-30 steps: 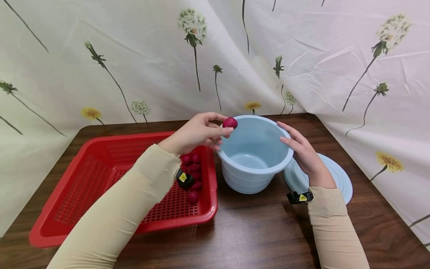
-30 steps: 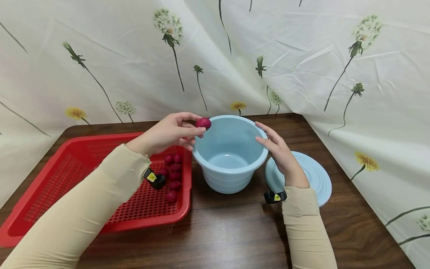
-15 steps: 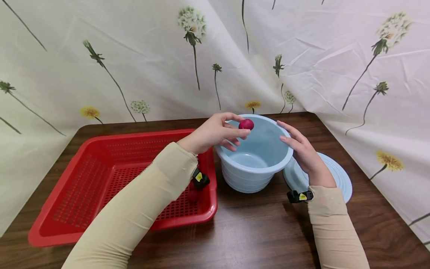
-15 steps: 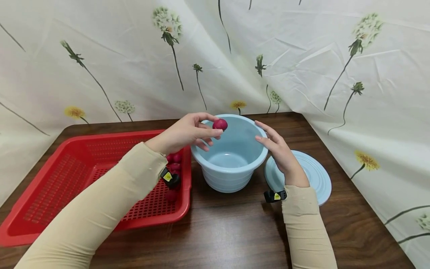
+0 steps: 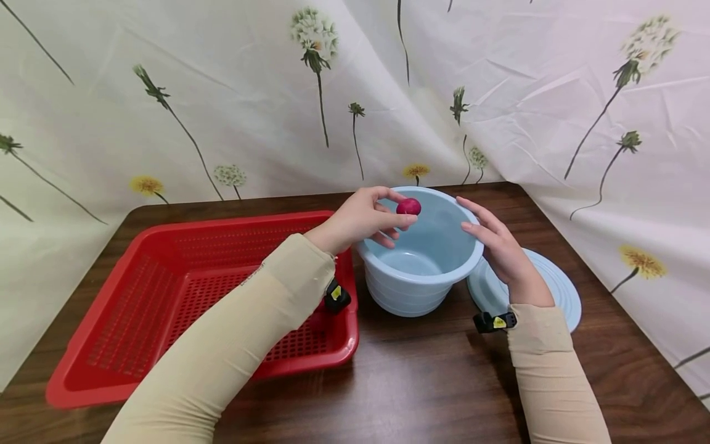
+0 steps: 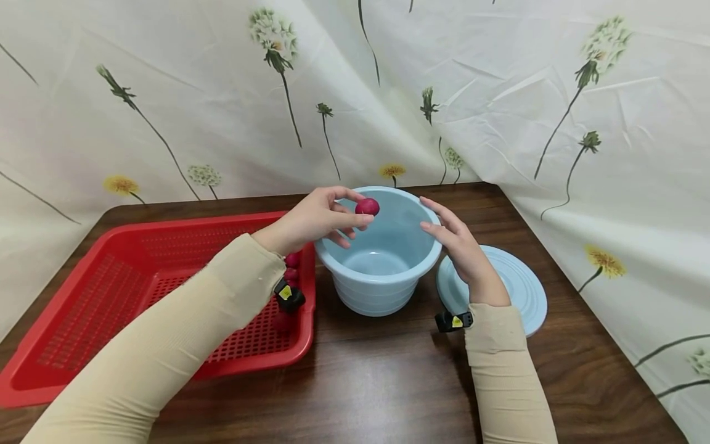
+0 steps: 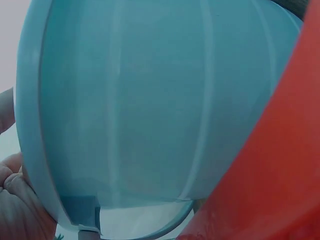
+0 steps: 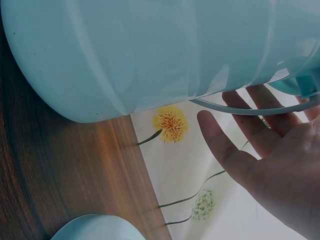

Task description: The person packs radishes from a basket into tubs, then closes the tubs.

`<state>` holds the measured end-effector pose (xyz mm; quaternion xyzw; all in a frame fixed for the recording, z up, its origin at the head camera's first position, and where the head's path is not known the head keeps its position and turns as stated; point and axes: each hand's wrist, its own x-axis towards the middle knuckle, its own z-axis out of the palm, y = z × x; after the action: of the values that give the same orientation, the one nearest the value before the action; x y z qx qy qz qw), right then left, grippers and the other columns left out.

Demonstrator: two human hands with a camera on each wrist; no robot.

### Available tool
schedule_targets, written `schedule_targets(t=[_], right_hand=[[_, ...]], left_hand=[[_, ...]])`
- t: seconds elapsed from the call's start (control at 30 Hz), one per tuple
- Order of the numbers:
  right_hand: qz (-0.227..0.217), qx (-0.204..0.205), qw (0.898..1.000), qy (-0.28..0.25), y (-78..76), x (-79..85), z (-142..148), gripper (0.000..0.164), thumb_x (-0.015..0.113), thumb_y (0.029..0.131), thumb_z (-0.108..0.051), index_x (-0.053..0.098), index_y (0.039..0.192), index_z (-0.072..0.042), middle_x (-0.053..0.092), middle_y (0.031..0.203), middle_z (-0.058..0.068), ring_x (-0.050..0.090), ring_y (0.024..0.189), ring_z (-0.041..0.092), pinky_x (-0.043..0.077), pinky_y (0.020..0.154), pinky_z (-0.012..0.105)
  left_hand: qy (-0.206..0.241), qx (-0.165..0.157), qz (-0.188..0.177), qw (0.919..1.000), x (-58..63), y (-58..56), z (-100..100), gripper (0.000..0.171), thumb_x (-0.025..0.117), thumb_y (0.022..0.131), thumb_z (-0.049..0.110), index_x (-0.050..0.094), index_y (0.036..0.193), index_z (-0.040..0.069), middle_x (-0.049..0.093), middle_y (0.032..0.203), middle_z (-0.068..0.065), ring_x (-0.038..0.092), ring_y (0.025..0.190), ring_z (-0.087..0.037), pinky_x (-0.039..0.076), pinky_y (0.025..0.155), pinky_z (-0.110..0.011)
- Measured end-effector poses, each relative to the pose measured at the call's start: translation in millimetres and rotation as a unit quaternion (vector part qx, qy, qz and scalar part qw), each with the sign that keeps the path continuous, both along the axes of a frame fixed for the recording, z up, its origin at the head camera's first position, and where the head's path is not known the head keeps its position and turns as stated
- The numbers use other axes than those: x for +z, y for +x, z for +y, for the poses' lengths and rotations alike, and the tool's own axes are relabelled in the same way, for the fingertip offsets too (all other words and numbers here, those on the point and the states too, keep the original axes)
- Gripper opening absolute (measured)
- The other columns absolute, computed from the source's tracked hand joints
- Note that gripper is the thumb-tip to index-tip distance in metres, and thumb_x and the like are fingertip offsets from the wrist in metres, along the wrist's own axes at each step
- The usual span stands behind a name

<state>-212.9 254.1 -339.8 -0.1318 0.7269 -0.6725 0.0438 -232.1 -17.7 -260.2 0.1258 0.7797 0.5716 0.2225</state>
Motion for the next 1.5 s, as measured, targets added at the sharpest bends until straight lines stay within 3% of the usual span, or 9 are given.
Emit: schedule_targets(t=[0.4,0.73,0.9,1.23,1.5], right_hand=[[-0.002,-0.001,1.000,0.003,1.5,-1.9,-0.2,0.053,0.046,0.103,-0.020,0.033,0.154,-0.014,0.037,0.149,0.004,0.048,0.121,0.007,0.044,0.093,0.021],[-0.003,-0.002,1.000,0.008,3.2,-1.1,-1.1,0.053,0.046,0.103,-0.021,0.033,0.154,-0.015,0.036,0.151,0.005,0.047,0.122,0.008,0.043,0.094,0.021],[0.000,-0.003,1.000,0.011,1.7,-2.4,-0.4,0.053,0.046,0.103,-0.021,0.033,0.154,-0.015,0.036,0.150,0.004,0.047,0.123,0.009,0.044,0.093,0.021],[0.003,-0.003,1.000,0.013,1.1,-2.5,1.1,0.052,0.047,0.103,-0.022,0.034,0.153,-0.015,0.040,0.145,0.003,0.049,0.119,0.009,0.046,0.091,0.022],[0.006,-0.007,1.000,0.014,1.7,1.1,1.0,0.052,0.047,0.103,-0.022,0.035,0.153,-0.014,0.042,0.142,-0.001,0.049,0.120,0.009,0.046,0.092,0.021]], left_hand=[[-0.048,-0.009,0.022,0.9986,-2.7,1.6,-0.5,0.049,0.079,0.085,0.029,0.058,0.127,0.016,0.071,0.089,-0.010,0.069,0.062,-0.020,0.061,0.072,-0.035],[-0.058,-0.010,0.026,0.9979,-2.7,2.4,-1.6,0.049,0.079,0.086,0.029,0.058,0.128,0.015,0.069,0.091,-0.013,0.067,0.060,-0.019,0.061,0.072,-0.036],[-0.058,-0.012,0.030,0.9978,-2.4,3.2,-2.3,0.046,0.078,0.087,0.029,0.059,0.127,0.016,0.069,0.088,-0.012,0.067,0.059,-0.019,0.060,0.075,-0.039],[-0.057,-0.014,0.036,0.9976,-1.9,4.0,-3.0,0.043,0.077,0.088,0.028,0.060,0.125,0.017,0.066,0.085,-0.010,0.065,0.058,-0.019,0.060,0.070,-0.033],[-0.029,-0.020,0.036,0.9987,-1.3,2.2,-5.0,0.043,0.075,0.089,0.027,0.060,0.128,0.017,0.068,0.087,-0.008,0.063,0.063,-0.018,0.060,0.074,-0.040]])
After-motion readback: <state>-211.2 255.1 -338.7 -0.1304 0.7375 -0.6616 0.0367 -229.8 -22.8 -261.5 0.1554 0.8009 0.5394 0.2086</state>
